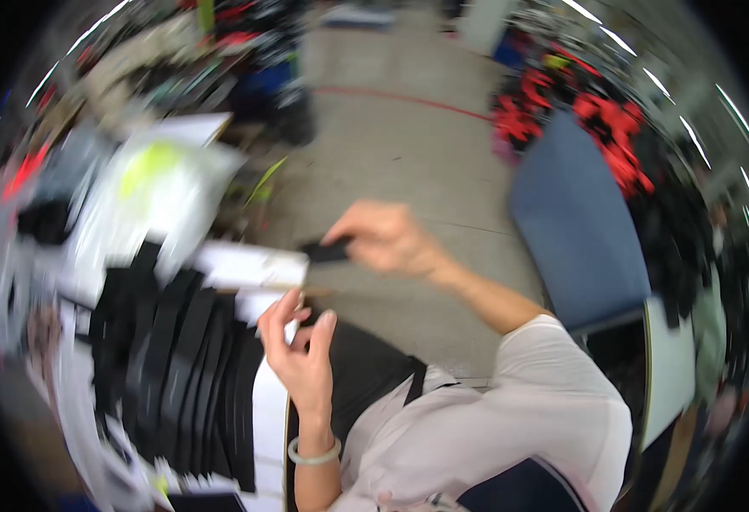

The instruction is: The recorder is sorting and folding small black fabric straps at a factory workstation.

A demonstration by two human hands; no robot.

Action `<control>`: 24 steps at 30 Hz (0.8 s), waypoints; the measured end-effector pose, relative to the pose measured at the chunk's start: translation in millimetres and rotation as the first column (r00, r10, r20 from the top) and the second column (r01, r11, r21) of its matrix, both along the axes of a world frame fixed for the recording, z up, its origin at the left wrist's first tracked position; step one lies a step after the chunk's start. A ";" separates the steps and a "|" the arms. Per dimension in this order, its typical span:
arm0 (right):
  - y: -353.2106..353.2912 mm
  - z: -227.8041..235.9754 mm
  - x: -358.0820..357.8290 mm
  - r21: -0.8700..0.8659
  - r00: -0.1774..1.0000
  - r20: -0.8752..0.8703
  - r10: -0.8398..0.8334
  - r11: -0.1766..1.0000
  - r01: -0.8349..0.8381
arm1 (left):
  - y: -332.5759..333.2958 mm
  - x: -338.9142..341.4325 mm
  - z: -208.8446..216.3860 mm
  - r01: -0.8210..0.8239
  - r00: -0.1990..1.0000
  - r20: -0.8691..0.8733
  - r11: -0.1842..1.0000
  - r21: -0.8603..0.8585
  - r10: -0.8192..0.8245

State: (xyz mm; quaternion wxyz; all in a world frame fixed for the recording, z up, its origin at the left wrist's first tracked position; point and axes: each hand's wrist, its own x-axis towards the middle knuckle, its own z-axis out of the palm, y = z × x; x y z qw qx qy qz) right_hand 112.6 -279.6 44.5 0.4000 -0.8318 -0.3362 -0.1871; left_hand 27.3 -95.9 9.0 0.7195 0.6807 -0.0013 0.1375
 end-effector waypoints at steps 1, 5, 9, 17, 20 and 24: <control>9.1 1.5 -10.7 0.056 0.997 0.030 0.066 0.996 -0.067 | -7.7 -3.7 11.7 0.024 0.996 0.079 0.989 0.147 -0.036; 9.3 -12.2 -49.2 0.164 0.996 -0.015 -0.091 0.982 0.093 | -27.9 2.5 -9.7 0.086 0.971 0.195 0.961 0.264 -0.140; -15.3 -9.1 -82.0 0.059 0.937 0.191 -0.294 0.956 0.288 | -58.1 -8.6 3.4 0.213 0.957 0.141 0.946 0.245 -0.252; -1.0 -19.5 -94.2 -0.002 0.890 0.233 -0.391 0.915 0.402 | -73.7 -7.5 -13.5 0.008 0.992 0.123 0.974 0.227 -0.037; 4.5 -34.1 -94.1 -0.084 0.862 0.154 -0.482 0.863 0.498 | -73.0 -3.0 -22.9 -0.049 0.983 0.182 0.951 0.305 -0.008; 8.8 -47.1 -93.3 -0.122 0.860 0.056 -0.507 0.852 0.510 | -67.4 0.8 -37.0 -0.033 0.975 0.211 0.890 0.454 -0.071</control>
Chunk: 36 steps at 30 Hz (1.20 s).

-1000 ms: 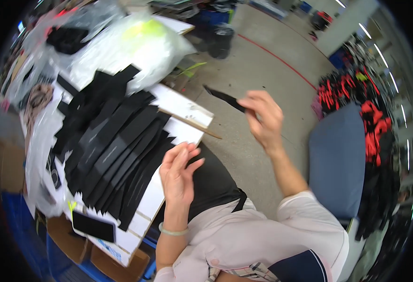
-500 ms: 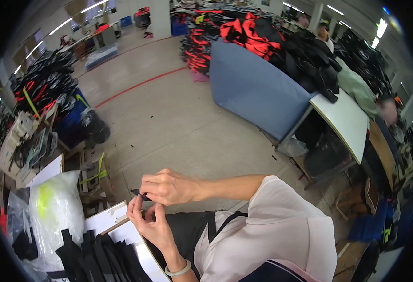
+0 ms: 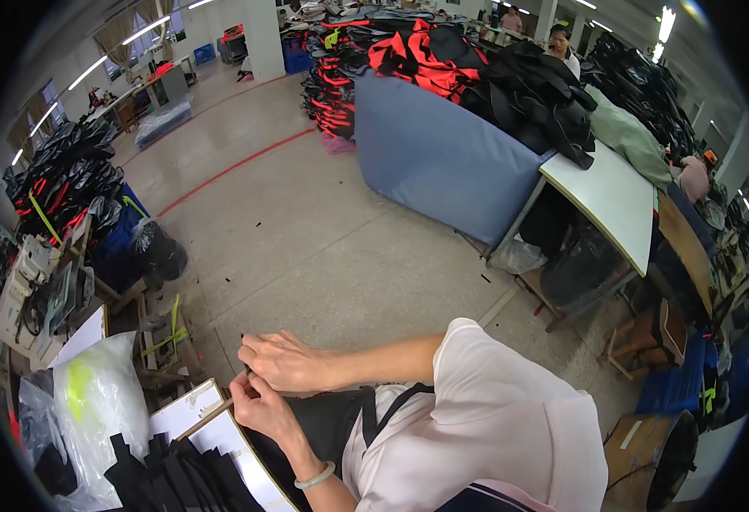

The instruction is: The recorder is sorting and folding small black fabric straps at a factory workstation.

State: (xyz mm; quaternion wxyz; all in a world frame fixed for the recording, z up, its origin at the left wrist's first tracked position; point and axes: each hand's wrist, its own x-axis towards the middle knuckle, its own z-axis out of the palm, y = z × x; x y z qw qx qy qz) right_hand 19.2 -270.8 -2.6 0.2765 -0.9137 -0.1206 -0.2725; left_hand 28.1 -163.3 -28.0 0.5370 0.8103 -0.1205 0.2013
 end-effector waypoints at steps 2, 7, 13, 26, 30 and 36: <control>1.6 -3.7 -1.2 0.032 1.000 -0.009 -0.018 0.999 0.018 | 2.1 -3.5 -7.6 0.019 0.999 0.035 0.998 0.054 -0.021; -2.1 -19.8 -8.1 0.176 0.999 -0.050 -0.021 0.984 0.029 | 1.3 -15.0 -3.0 -0.029 1.000 -0.005 0.979 0.200 0.030; 4.7 -63.7 11.9 0.911 0.713 -0.267 0.648 -0.071 0.406 | 7.0 -1.6 -25.2 -0.165 0.985 0.104 0.932 0.323 0.139; 74.3 -23.0 49.0 0.714 0.732 -0.374 0.570 0.680 -0.164 | 55.3 -0.3 -33.4 -0.476 0.879 -0.174 0.806 -0.352 0.444; 97.6 -27.1 40.6 0.655 0.741 -0.245 0.626 0.670 -0.349 | 77.1 -8.0 -26.9 -0.590 0.794 -0.125 0.703 -0.397 0.595; 112.6 -27.8 44.2 0.712 0.765 -0.089 0.637 0.578 -0.399 | 84.6 -8.9 -12.2 -0.533 0.806 -0.106 0.634 -0.560 0.583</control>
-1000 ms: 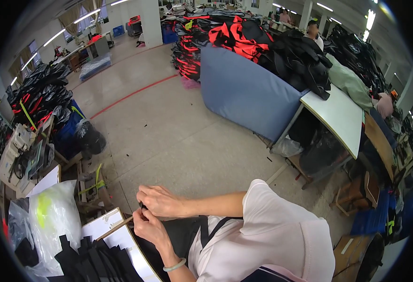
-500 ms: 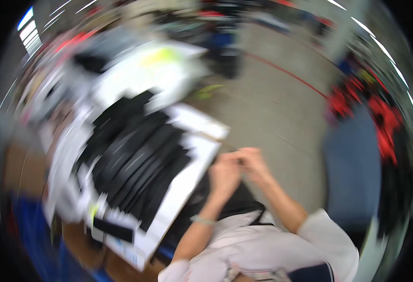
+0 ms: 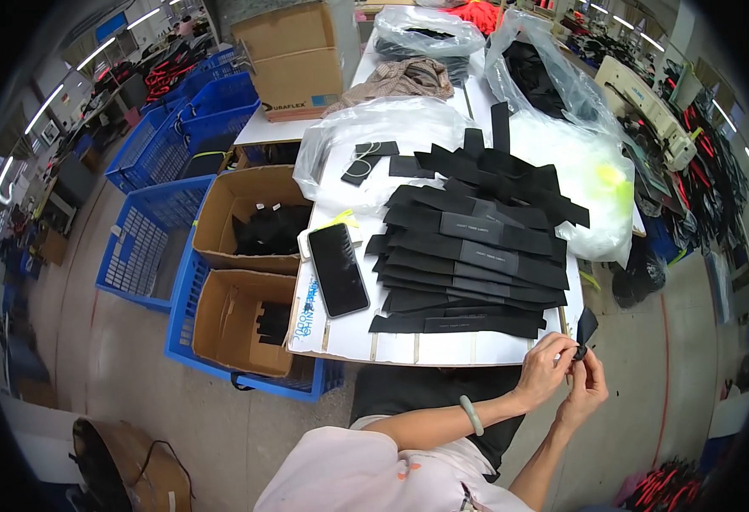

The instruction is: The recorder is sorting and folding small black fabric straps at a factory workstation.

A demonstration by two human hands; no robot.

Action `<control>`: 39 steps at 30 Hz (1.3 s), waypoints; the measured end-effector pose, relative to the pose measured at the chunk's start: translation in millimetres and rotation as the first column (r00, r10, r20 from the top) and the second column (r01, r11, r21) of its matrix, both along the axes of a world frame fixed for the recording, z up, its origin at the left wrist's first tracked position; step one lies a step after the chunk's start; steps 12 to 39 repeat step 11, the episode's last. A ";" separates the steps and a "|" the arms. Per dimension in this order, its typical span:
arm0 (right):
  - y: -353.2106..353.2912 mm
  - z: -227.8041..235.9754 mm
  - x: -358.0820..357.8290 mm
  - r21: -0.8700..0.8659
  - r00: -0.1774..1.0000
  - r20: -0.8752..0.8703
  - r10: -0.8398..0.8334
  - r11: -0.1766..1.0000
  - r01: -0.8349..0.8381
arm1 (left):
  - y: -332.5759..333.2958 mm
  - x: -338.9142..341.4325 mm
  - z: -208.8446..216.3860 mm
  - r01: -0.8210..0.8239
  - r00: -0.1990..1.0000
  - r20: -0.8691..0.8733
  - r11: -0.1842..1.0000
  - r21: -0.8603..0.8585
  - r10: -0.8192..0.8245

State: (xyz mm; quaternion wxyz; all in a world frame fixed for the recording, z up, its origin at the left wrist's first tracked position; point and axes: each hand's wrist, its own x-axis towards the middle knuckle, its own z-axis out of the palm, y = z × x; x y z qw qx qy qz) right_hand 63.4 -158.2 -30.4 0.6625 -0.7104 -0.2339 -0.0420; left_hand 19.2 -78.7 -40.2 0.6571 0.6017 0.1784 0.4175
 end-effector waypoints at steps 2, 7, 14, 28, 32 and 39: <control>1.1 15.2 1.2 0.023 0.996 -0.047 0.070 0.997 -0.069 | 3.1 -2.4 4.9 -0.037 0.998 0.047 0.999 0.029 0.036; 0.7 18.0 11.0 0.073 0.985 -0.101 0.143 0.988 -0.136 | 9.9 -1.8 -0.3 -0.086 0.994 0.082 0.986 0.144 0.075; -7.5 18.0 23.0 0.201 0.906 -0.291 0.306 0.946 -0.255 | 15.8 -8.0 1.8 -0.115 0.989 0.117 0.968 0.223 0.090; -7.5 18.0 23.0 0.201 0.906 -0.291 0.306 0.946 -0.255 | 15.8 -8.0 1.8 -0.115 0.989 0.117 0.968 0.223 0.090; -7.5 18.0 23.0 0.201 0.906 -0.291 0.306 0.946 -0.255 | 15.8 -8.0 1.8 -0.115 0.989 0.117 0.968 0.223 0.090; -7.5 18.0 23.0 0.201 0.906 -0.291 0.306 0.946 -0.255 | 15.8 -8.0 1.8 -0.115 0.989 0.117 0.968 0.223 0.090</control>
